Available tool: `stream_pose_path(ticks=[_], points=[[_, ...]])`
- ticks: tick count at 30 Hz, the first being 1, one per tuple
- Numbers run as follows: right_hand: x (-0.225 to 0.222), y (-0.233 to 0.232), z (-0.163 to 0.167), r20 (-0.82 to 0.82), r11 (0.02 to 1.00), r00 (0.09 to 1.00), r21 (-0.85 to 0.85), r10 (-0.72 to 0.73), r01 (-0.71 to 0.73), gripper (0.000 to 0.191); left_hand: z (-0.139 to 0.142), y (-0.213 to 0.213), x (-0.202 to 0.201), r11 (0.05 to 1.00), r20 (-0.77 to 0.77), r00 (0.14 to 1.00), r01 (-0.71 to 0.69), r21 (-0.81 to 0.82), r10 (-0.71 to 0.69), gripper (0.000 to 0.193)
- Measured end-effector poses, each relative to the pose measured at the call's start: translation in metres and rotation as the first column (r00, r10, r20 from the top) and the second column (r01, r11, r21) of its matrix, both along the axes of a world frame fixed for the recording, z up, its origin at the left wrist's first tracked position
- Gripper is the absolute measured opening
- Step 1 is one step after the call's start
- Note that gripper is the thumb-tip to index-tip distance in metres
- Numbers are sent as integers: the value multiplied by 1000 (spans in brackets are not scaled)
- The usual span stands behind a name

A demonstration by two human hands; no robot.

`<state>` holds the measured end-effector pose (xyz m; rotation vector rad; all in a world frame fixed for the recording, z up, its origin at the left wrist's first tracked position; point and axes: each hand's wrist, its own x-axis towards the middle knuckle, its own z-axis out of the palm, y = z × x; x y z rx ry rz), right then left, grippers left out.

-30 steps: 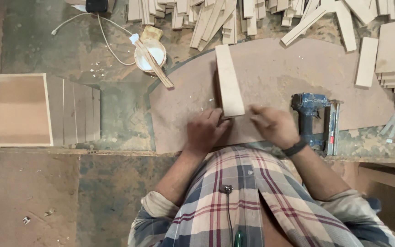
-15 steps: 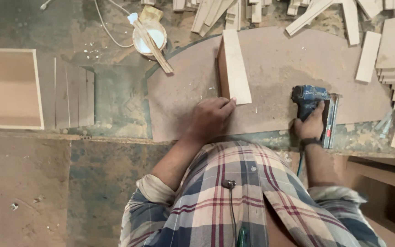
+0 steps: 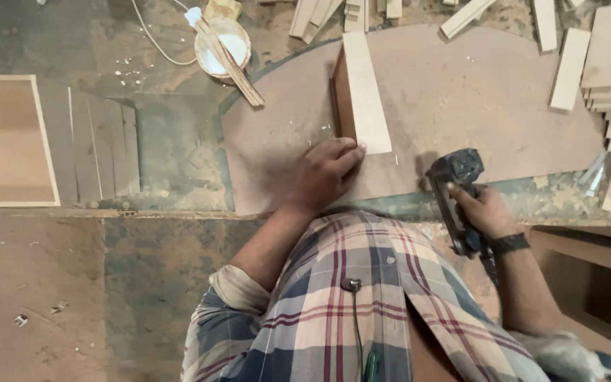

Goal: The person assembles small wooden boxes by applying glue to the edges of wooden pieces and joining them with a pneumatic nail gun. They repeatedly align and fasten side panels to form box structures, then set the completed boxes aside.

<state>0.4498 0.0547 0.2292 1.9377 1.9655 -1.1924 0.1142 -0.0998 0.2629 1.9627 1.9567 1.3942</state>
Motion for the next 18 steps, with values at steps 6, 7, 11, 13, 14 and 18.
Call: stream_pose_path(ticks=[6,7,11,13,14,18], points=[[-29,-25,105,-266,951,913,93,310,-296,31,-11,-1,-12,993,152,986,82,-80,-70,5],[-36,-30,122,-344,962,901,35,266,-271,29,-15,-1,-15,994,151,985,95,-56,-85,7],[-88,-44,156,-442,956,860,-18,256,-293,29,-26,-2,-28,992,33,991,127,22,-127,10],[-114,-46,162,-352,954,896,-28,270,-298,34,-28,-2,-35,990,-45,990,133,49,-130,9],[-126,-48,162,-284,962,929,-65,237,-265,38,-29,-2,-38,989,-66,989,136,62,-132,11],[-149,-49,165,-280,971,939,-68,201,-229,41,-28,-2,-49,984,-46,989,147,101,-143,4]])
